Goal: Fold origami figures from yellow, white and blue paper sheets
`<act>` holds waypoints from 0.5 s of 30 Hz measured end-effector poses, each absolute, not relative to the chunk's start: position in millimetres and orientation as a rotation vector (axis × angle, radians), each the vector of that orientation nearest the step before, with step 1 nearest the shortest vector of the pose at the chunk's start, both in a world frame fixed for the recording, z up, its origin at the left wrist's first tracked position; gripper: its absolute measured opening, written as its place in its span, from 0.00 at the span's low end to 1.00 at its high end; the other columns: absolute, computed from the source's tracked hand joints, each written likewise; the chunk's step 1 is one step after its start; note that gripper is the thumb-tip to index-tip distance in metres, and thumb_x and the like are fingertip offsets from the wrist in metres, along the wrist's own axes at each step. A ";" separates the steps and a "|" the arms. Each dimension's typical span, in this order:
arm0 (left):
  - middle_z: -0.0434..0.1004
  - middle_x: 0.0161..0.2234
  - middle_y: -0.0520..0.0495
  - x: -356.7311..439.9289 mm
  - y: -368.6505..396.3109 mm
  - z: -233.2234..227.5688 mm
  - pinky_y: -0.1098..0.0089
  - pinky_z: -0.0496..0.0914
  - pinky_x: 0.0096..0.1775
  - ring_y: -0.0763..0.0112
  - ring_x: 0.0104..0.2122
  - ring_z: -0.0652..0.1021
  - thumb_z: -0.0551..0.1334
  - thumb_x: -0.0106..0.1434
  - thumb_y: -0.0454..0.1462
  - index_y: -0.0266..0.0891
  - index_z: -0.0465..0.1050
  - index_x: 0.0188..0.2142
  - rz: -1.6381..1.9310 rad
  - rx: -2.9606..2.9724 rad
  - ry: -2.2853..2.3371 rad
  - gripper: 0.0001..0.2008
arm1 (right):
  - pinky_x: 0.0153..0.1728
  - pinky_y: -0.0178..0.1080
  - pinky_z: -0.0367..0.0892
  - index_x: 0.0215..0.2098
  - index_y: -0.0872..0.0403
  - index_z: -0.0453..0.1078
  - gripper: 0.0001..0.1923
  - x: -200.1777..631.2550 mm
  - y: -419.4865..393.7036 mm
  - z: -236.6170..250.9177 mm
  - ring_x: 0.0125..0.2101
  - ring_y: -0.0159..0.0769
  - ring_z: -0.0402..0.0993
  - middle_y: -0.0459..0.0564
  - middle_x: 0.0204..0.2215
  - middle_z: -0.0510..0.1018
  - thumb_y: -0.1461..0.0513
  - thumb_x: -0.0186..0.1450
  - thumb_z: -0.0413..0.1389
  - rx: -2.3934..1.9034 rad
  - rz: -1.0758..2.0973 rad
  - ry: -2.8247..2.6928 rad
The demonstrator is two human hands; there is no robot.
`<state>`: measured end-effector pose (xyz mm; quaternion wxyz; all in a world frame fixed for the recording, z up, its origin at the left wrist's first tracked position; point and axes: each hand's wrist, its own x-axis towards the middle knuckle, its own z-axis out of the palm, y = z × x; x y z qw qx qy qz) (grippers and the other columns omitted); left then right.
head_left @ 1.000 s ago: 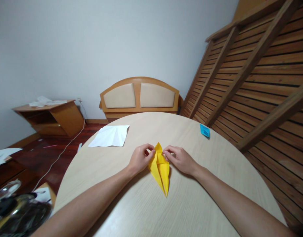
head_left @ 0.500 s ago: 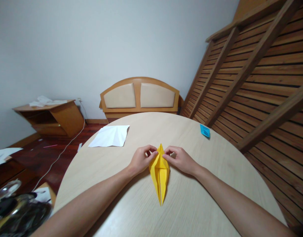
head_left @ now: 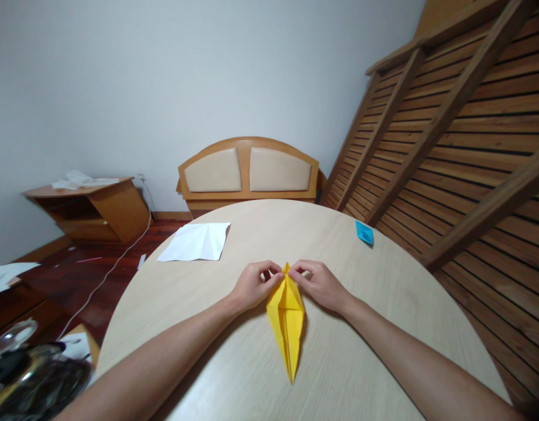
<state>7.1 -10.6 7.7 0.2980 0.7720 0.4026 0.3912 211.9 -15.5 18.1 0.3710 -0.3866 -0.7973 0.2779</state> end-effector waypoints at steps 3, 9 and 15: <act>0.80 0.30 0.48 7.4 -11.4 8.5 0.74 0.66 0.29 0.74 0.25 0.72 0.60 0.65 0.40 0.36 0.78 0.35 1.033 2.058 1.053 0.10 | 0.36 0.37 0.68 0.34 0.53 0.76 0.13 212.1 -14.6 16.7 0.33 0.37 0.76 0.49 0.32 0.80 0.54 0.69 0.55 -0.976 0.723 -2.008; 0.80 0.30 0.48 7.2 -12.6 11.3 0.73 0.66 0.31 0.73 0.27 0.73 0.60 0.66 0.40 0.37 0.79 0.36 1.059 2.058 1.051 0.11 | 0.38 0.38 0.68 0.32 0.52 0.77 0.11 213.9 -14.4 16.1 0.32 0.36 0.75 0.48 0.30 0.80 0.56 0.68 0.58 -0.939 0.647 -2.094; 0.79 0.29 0.49 7.6 -13.1 10.8 0.73 0.65 0.29 0.74 0.25 0.72 0.61 0.64 0.40 0.37 0.78 0.34 1.056 2.086 1.046 0.10 | 0.38 0.37 0.67 0.33 0.52 0.77 0.08 212.0 -16.7 16.1 0.33 0.35 0.75 0.47 0.30 0.80 0.58 0.67 0.58 -0.948 0.620 -2.154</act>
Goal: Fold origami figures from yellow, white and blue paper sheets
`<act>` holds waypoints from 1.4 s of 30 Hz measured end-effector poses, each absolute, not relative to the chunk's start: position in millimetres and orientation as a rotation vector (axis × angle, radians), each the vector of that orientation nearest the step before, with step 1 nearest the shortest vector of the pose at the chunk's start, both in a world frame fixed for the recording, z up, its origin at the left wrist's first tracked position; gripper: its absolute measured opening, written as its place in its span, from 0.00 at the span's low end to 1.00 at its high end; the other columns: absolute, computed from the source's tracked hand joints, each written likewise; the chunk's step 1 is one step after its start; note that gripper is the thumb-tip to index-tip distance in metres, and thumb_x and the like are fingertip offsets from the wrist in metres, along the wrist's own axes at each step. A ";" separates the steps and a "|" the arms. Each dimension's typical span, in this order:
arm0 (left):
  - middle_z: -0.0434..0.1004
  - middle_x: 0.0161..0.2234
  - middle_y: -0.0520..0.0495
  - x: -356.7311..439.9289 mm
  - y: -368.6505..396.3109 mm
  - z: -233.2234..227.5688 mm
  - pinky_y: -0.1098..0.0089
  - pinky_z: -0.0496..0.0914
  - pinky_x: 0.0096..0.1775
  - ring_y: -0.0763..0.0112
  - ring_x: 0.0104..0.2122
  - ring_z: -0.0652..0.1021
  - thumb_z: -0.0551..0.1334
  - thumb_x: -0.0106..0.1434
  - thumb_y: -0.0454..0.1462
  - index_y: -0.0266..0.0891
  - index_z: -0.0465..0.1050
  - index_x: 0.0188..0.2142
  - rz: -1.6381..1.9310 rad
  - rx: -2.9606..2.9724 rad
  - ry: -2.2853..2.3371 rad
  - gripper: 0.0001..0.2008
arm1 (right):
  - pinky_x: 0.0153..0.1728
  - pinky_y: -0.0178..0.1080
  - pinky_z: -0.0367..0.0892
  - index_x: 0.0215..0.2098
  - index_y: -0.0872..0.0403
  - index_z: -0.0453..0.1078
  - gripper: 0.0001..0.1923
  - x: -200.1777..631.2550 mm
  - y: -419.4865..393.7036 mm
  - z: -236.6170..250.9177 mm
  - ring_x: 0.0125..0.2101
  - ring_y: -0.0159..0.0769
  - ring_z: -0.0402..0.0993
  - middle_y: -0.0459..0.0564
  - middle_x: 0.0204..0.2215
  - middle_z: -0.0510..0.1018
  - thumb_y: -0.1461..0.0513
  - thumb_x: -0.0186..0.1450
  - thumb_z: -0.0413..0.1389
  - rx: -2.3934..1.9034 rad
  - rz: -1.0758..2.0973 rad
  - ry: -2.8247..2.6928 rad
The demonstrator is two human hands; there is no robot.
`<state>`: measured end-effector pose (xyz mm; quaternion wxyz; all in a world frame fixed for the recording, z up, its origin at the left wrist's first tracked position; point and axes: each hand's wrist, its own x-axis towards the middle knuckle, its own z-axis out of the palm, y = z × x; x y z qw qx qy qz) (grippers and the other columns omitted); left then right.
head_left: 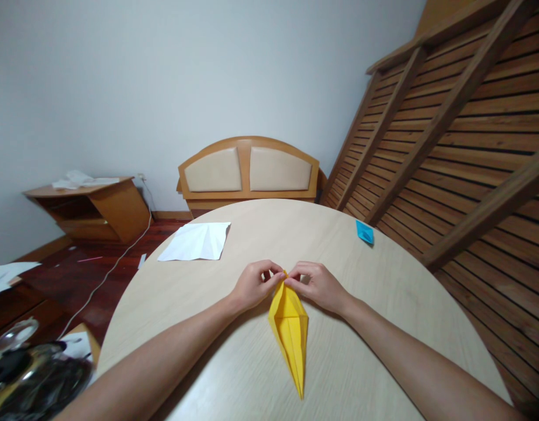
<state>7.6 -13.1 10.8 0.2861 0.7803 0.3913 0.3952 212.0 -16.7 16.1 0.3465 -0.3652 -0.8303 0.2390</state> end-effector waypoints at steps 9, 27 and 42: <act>0.80 0.30 0.50 4.3 -4.7 4.8 0.72 0.65 0.30 0.72 0.25 0.74 0.59 0.66 0.42 0.38 0.77 0.35 1.052 2.052 1.423 0.11 | 0.32 0.35 0.65 0.44 0.53 0.70 0.07 210.9 -17.3 14.8 0.29 0.33 0.74 0.44 0.28 0.77 0.60 0.67 0.57 -1.059 0.626 -2.135; 0.76 0.44 0.44 -2.5 -3.1 0.0 0.61 0.70 0.49 0.62 0.46 0.76 0.59 0.60 0.29 0.39 0.70 0.42 1.148 2.398 1.345 0.10 | 0.47 0.44 0.64 0.47 0.52 0.71 0.25 213.1 -23.5 22.5 0.43 0.44 0.73 0.50 0.42 0.78 0.53 0.54 0.68 -0.916 0.400 -2.544; 0.51 0.69 0.39 0.9 -14.0 -2.1 0.49 0.51 0.66 0.54 0.69 0.52 0.46 0.74 0.45 0.39 0.54 0.68 0.306 2.738 1.082 0.27 | 0.53 0.48 0.65 0.54 0.49 0.72 0.16 228.0 -8.2 15.7 0.52 0.44 0.72 0.52 0.52 0.79 0.56 0.71 0.54 -1.052 0.161 -2.520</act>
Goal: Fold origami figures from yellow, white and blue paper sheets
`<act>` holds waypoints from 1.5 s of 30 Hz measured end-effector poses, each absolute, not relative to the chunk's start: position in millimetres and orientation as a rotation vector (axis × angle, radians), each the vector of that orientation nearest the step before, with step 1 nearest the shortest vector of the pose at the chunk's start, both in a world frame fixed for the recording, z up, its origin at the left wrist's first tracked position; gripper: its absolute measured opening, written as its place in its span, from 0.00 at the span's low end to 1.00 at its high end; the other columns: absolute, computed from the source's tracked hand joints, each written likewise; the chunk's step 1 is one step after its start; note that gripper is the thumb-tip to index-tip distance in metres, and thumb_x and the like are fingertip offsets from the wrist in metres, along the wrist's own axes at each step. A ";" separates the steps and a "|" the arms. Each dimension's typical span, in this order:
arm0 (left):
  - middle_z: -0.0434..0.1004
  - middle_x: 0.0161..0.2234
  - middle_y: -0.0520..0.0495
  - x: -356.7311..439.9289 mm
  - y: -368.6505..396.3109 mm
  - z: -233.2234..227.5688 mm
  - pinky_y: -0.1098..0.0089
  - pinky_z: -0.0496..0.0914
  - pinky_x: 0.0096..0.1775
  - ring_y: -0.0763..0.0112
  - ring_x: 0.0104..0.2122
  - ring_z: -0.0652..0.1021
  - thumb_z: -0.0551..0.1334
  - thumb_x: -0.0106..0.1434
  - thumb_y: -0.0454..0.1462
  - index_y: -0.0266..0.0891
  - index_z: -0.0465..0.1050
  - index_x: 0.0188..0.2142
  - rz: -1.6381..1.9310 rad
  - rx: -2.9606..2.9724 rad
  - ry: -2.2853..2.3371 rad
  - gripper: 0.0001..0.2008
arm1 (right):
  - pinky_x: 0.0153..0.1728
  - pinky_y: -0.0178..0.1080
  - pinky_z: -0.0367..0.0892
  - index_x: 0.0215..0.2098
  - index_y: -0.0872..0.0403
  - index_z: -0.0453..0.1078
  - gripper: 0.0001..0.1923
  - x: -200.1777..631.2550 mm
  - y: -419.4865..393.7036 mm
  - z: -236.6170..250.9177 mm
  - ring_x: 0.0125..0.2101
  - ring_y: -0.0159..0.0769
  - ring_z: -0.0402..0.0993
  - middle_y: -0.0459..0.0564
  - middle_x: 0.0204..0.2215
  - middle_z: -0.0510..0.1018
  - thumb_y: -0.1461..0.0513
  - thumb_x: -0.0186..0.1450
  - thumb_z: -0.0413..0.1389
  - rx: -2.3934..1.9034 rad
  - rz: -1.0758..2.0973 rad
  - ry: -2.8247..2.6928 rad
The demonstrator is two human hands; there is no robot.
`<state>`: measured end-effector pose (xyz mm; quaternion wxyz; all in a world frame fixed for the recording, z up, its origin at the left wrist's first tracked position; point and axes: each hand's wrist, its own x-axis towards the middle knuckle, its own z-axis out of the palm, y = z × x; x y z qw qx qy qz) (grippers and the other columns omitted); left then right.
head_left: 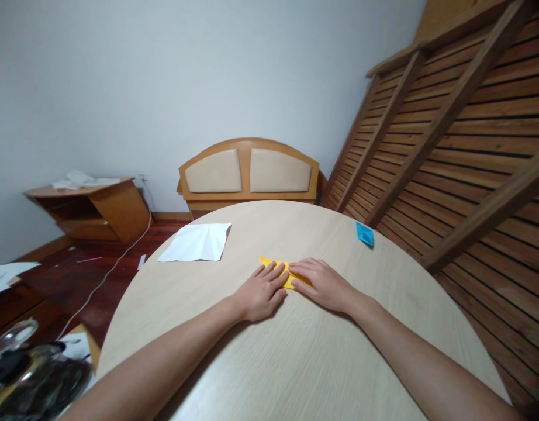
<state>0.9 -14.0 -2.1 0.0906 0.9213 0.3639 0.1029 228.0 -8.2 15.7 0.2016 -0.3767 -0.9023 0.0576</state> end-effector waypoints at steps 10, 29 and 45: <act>0.53 0.69 0.38 2.3 -14.3 -2.7 0.49 0.52 0.65 0.49 0.68 0.54 0.45 0.73 0.49 0.38 0.55 0.67 0.289 2.637 1.475 0.28 | 0.66 0.55 0.51 0.67 0.46 0.60 0.23 229.2 -3.3 -7.6 0.67 0.44 0.53 0.50 0.67 0.60 0.56 0.75 0.42 -1.154 0.351 -2.629; 0.66 0.63 0.36 0.5 -10.7 -1.4 0.52 0.62 0.62 0.55 0.63 0.66 0.55 0.68 0.38 0.38 0.71 0.56 0.565 2.756 1.211 0.19 | 0.62 0.54 0.58 0.59 0.44 0.70 0.19 239.3 4.8 -4.2 0.63 0.47 0.62 0.48 0.60 0.72 0.63 0.73 0.49 -1.087 0.229 -2.563; 0.81 0.37 0.45 -0.5 -6.8 3.9 0.67 0.72 0.39 0.63 0.37 0.79 0.57 0.67 0.39 0.41 0.77 0.39 0.693 2.545 1.408 0.10 | 0.47 0.45 0.67 0.44 0.51 0.76 0.10 226.3 -1.4 2.4 0.43 0.41 0.75 0.51 0.41 0.82 0.64 0.69 0.53 -1.082 0.237 -2.372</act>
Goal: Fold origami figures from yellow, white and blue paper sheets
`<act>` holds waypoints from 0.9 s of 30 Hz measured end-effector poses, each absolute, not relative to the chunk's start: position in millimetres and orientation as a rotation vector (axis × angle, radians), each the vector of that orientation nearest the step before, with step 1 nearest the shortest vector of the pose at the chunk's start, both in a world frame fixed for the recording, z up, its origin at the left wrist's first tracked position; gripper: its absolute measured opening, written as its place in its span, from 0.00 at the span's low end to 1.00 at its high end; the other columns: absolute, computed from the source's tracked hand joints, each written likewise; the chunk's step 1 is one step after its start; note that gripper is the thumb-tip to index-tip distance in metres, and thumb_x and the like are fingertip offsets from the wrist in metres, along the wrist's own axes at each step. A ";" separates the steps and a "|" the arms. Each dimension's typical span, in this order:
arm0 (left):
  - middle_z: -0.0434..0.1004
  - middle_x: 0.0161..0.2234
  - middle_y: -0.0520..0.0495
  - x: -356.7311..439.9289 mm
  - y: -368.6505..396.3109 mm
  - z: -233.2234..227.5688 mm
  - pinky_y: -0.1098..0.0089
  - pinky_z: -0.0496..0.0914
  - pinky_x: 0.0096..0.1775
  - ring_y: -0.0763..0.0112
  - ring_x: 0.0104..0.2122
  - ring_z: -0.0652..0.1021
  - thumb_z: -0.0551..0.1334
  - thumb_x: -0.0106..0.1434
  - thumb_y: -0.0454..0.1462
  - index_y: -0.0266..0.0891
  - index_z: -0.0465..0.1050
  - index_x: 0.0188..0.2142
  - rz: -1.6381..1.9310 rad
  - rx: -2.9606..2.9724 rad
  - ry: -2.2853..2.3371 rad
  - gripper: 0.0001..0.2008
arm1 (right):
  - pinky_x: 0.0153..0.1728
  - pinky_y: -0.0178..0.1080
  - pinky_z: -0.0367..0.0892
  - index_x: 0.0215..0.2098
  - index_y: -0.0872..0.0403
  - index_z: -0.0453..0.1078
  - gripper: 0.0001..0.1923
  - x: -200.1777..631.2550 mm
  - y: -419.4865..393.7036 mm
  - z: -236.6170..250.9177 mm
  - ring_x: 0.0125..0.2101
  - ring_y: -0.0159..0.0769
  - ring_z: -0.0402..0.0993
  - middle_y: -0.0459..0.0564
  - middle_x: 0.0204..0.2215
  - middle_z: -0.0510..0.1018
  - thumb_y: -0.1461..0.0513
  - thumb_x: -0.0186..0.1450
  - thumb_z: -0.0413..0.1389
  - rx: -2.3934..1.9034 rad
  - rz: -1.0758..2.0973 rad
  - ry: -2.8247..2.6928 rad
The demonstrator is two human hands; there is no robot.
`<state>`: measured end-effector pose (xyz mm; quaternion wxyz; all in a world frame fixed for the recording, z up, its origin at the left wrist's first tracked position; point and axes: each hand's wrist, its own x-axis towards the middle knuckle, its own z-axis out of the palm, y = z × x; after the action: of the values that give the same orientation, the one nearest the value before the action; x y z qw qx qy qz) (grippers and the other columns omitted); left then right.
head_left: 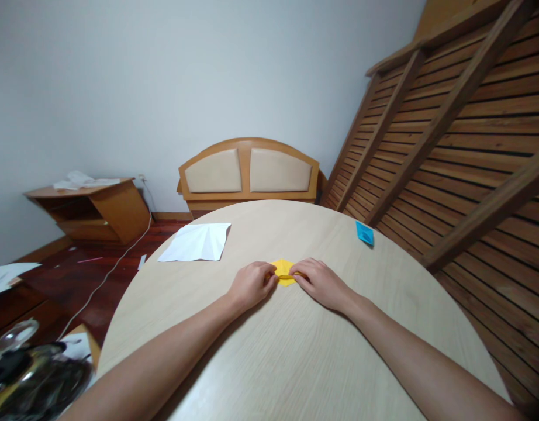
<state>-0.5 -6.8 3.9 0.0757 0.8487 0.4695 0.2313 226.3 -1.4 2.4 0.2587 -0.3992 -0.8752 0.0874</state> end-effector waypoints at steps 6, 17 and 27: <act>0.82 0.38 0.44 -1.5 -1.3 1.7 0.65 0.72 0.41 0.62 0.38 0.79 0.59 0.65 0.36 0.39 0.77 0.40 0.713 2.529 1.410 0.08 | 0.50 0.44 0.68 0.51 0.49 0.75 0.16 228.9 -0.5 1.0 0.46 0.40 0.74 0.51 0.45 0.81 0.67 0.69 0.51 -1.040 0.266 -2.387; 0.80 0.48 0.45 -5.6 3.2 -9.5 0.60 0.73 0.49 0.60 0.46 0.77 0.59 0.64 0.29 0.46 0.80 0.45 0.711 2.712 1.184 0.15 | 0.50 0.46 0.67 0.52 0.44 0.76 0.18 228.0 -0.1 -0.1 0.48 0.41 0.72 0.50 0.47 0.79 0.66 0.70 0.51 -1.031 0.196 -2.452; 0.78 0.50 0.43 -6.8 -2.6 3.1 0.60 0.70 0.53 0.60 0.48 0.75 0.58 0.62 0.29 0.41 0.78 0.48 0.636 2.767 1.029 0.17 | 0.48 0.45 0.65 0.52 0.46 0.75 0.15 226.2 -6.3 9.6 0.46 0.41 0.70 0.51 0.43 0.77 0.62 0.69 0.54 -1.071 0.190 -2.494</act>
<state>-6.8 -2.6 3.1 0.0606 0.9146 0.3402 0.2101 226.2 -6.3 9.6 0.2087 -0.3848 -0.8965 0.0682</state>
